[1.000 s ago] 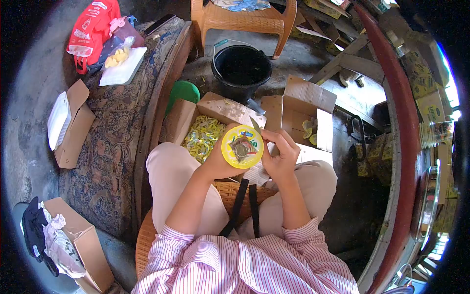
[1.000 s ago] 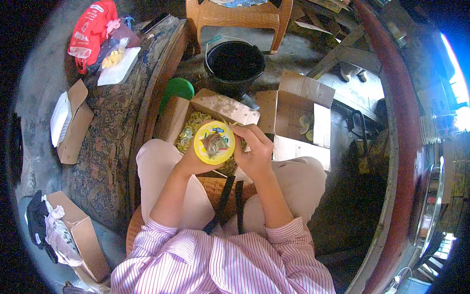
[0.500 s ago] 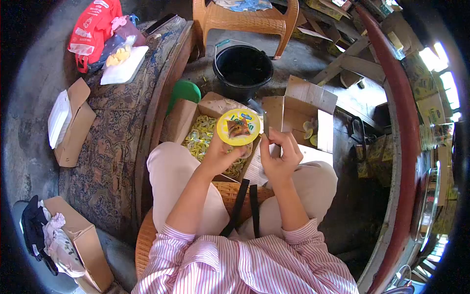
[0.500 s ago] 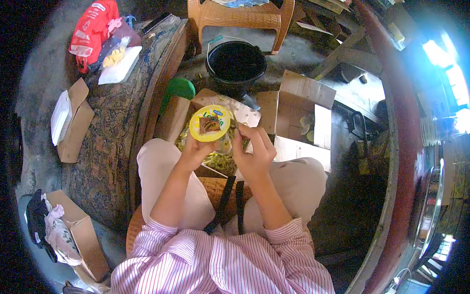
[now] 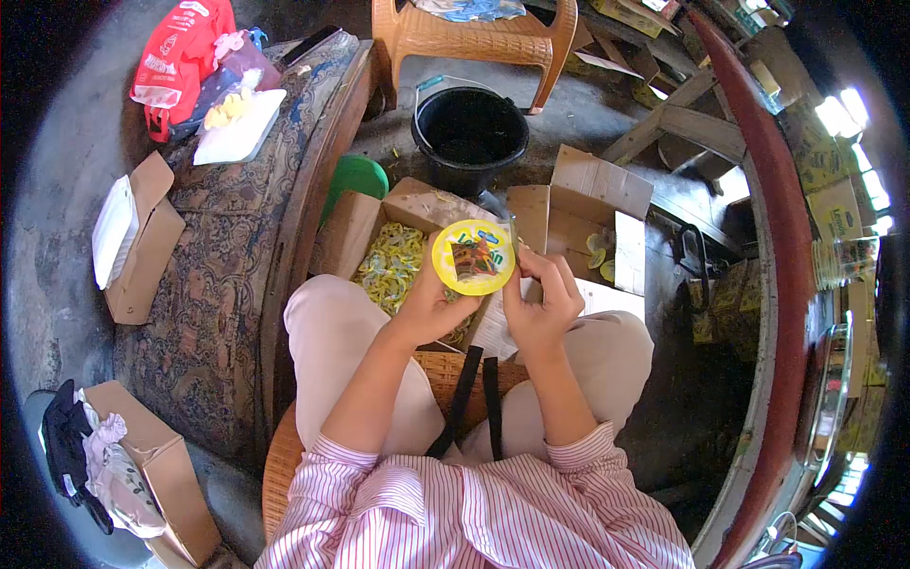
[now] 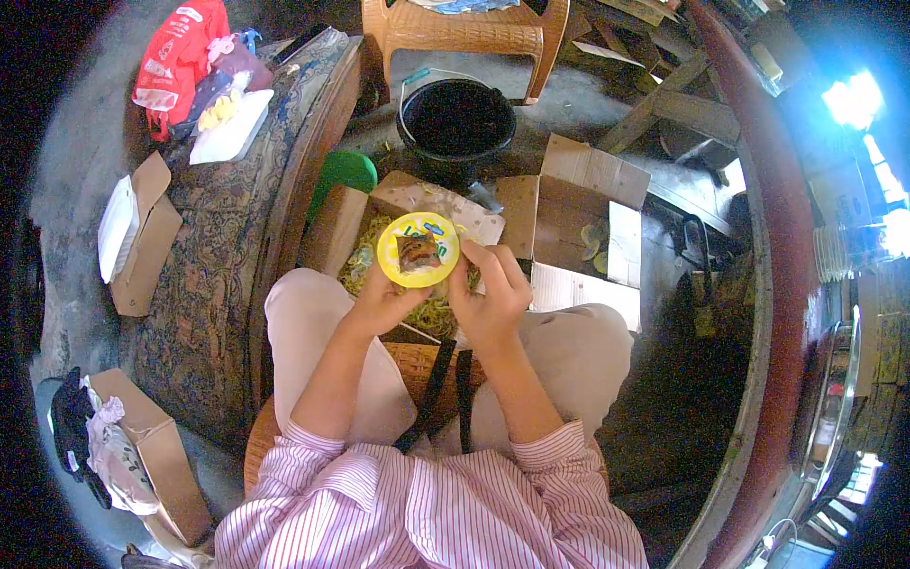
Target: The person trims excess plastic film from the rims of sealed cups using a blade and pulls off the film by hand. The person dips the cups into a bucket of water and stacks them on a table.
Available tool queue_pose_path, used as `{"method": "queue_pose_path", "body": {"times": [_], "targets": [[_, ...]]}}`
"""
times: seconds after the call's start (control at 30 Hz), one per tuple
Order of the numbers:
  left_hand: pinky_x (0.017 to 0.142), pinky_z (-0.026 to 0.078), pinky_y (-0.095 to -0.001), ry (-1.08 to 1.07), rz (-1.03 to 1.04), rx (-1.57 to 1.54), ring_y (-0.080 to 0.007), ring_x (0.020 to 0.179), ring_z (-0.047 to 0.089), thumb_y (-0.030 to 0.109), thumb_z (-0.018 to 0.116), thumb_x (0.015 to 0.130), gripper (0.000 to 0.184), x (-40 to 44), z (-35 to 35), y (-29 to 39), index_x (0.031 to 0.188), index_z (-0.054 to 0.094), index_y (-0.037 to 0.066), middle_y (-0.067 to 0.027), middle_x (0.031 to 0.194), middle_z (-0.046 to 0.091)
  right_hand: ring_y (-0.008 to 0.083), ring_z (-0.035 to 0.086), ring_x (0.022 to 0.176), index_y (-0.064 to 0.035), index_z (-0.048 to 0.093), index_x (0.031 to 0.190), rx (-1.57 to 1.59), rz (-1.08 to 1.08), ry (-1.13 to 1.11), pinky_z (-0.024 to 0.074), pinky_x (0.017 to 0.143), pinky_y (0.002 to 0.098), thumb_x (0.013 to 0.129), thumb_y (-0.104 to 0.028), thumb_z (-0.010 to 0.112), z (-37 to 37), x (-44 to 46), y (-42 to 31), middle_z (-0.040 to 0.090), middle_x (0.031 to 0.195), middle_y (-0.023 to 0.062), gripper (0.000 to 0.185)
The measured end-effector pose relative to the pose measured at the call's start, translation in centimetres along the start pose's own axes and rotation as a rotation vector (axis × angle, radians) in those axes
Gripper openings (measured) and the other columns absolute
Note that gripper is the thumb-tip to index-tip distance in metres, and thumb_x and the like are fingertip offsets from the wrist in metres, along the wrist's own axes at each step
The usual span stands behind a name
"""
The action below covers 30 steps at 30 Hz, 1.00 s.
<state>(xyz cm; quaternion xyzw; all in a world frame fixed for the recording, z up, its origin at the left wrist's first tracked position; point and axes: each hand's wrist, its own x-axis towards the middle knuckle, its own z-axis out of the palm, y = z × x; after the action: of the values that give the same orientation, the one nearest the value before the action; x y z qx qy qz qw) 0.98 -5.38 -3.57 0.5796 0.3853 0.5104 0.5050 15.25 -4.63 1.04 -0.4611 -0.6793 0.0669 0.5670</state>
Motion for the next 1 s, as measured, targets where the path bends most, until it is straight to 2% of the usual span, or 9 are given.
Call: {"method": "queue_pose_path", "body": {"times": [0.1,0.23,0.33,0.6,0.7,0.8,0.9,1.0], "targets": [[0.095,0.035,-0.0318,0.012,-0.012,-0.140,-0.0190,0.108,0.046,0.002,0.062,0.070,0.060,0.0,0.1,0.6,0.123,0.036,0.001,-0.0105,0.118,0.045,0.0140,0.058,0.059,0.0016,0.063,0.084,0.028,-0.001,-0.034,0.0465,0.055,0.0231,0.065,0.008,0.064,-0.3,0.2,0.4,0.059,0.069,0.0093,0.021],[0.094,0.035,-0.0326,-0.019,-0.008,-0.022,-0.0214,0.107,0.047,0.003,0.064,0.068,0.059,0.2,-0.2,0.9,0.121,0.038,0.001,-0.0109,0.115,0.047,0.0141,0.059,0.060,0.0018,0.063,0.084,0.016,0.010,-0.066,0.0469,0.056,0.0229,0.064,0.008,0.064,-0.5,0.3,0.4,0.060,0.069,0.0095,0.020],[0.094,0.035,-0.0332,-0.028,-0.023,0.002,-0.0224,0.107,0.047,0.005,0.065,0.066,0.058,0.1,-0.1,0.9,0.119,0.042,0.002,-0.0105,0.113,0.047,0.0222,0.059,0.062,-0.0002,0.061,0.083,0.064,0.048,-0.077,0.0467,0.056,0.0277,0.064,0.010,0.063,-0.6,0.6,0.3,0.060,0.071,0.0118,0.022],[0.094,0.035,-0.0330,-0.055,0.000,-0.024,-0.0211,0.107,0.047,0.008,0.069,0.062,0.059,0.0,-0.2,2.0,0.116,0.044,0.002,-0.0097,0.111,0.047,0.0203,0.060,0.063,0.0003,0.062,0.084,0.119,0.060,-0.154,0.0477,0.057,0.0269,0.064,0.011,0.062,-1.2,1.0,0.3,0.061,0.072,0.0118,0.022],[0.093,0.036,-0.0315,-0.079,0.064,0.004,-0.0202,0.105,0.048,0.009,0.073,0.060,0.061,0.2,-0.4,1.8,0.114,0.045,0.003,-0.0087,0.110,0.048,0.0197,0.061,0.064,0.0004,0.063,0.085,0.142,0.075,-0.175,0.0478,0.057,0.0266,0.065,0.011,0.061,-1.3,1.0,0.2,0.061,0.072,0.0117,0.023],[0.090,0.039,-0.0299,-0.077,0.032,-0.009,-0.0184,0.103,0.049,0.010,0.076,0.058,0.063,0.2,-0.3,2.6,0.113,0.045,0.004,-0.0074,0.109,0.048,0.0193,0.061,0.064,0.0003,0.063,0.085,0.159,0.069,-0.188,0.0479,0.058,0.0265,0.065,0.011,0.061,-1.2,1.0,0.2,0.061,0.072,0.0115,0.023],[0.096,0.037,-0.0330,-0.119,-0.037,0.165,-0.0163,0.114,0.045,0.012,0.081,0.059,0.087,0.1,-0.4,2.4,0.129,0.030,0.004,-0.0086,0.122,0.046,0.0163,0.061,0.062,0.0020,0.062,0.083,0.148,0.045,-0.185,0.0482,0.058,0.0247,0.064,0.010,0.061,-1.0,1.0,0.2,0.061,0.072,0.0114,0.021],[0.094,0.040,-0.0334,-0.096,-0.082,0.027,-0.0161,0.111,0.046,0.011,0.080,0.060,0.081,0.2,-0.2,2.3,0.125,0.033,0.005,-0.0074,0.117,0.048,0.0147,0.061,0.062,0.0032,0.062,0.083,0.150,0.043,-0.167,0.0486,0.058,0.0236,0.064,0.010,0.062,-0.8,0.8,0.3,0.062,0.073,0.0113,0.021]]}}
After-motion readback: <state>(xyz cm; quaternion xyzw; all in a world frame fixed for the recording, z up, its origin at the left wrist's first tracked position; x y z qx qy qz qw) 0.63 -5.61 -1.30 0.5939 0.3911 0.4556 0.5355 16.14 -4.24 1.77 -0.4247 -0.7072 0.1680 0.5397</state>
